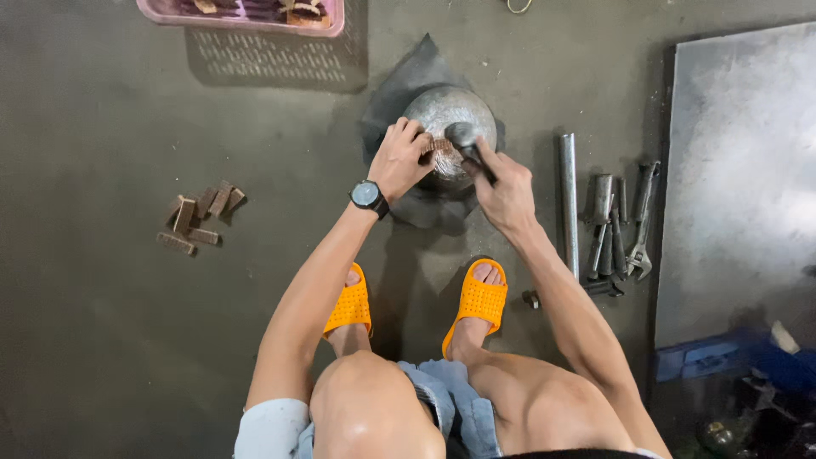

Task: The person repeatedly picks up small rectangular metal pieces from the floor, places them on a metal anvil, and strikes them with a hammer. After each strike, the person places the piece into a pink basket. The process continues for the duration of the clip.

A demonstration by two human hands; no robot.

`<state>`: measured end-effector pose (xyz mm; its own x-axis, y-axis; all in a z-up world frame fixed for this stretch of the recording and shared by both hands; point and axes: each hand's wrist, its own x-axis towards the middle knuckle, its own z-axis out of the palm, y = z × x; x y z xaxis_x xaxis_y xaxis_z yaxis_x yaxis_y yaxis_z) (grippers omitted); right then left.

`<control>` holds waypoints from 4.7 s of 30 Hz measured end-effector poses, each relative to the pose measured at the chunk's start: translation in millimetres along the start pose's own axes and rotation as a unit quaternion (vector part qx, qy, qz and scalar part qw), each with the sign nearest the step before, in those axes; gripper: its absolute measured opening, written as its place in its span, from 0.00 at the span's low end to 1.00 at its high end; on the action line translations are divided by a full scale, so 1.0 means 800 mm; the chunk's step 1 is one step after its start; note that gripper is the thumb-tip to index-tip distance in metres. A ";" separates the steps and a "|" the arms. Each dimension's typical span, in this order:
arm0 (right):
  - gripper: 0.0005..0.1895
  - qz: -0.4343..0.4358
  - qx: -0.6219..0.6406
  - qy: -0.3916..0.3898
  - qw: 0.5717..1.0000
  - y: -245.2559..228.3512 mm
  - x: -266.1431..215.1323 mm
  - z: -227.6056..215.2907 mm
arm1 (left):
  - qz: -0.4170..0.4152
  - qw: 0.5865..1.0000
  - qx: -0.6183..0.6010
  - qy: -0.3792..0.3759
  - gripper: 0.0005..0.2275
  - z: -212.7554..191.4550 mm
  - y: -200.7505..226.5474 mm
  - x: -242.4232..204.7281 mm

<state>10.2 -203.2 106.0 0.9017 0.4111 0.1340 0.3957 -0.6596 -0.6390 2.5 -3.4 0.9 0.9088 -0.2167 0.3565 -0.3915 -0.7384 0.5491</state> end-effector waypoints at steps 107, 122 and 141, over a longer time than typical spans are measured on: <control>0.19 0.100 0.126 0.062 0.985 0.007 -0.026 0.008 | -0.025 0.996 0.025 -0.083 0.10 -0.014 -0.001 0.006; 0.12 0.032 0.048 0.056 0.997 -0.001 -0.014 0.005 | 0.016 0.998 0.030 -0.046 0.10 0.025 -0.023 0.000; 0.22 0.201 0.027 0.012 0.979 0.029 -0.076 0.020 | -0.159 0.964 0.129 0.169 0.27 -0.295 -0.132 0.038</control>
<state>-38.0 -233.1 70.9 0.9867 0.1106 -0.1193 -0.0008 -0.7301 -0.6833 37.4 218.3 132.0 0.8609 0.2346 0.4514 -0.0132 -0.8767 0.4808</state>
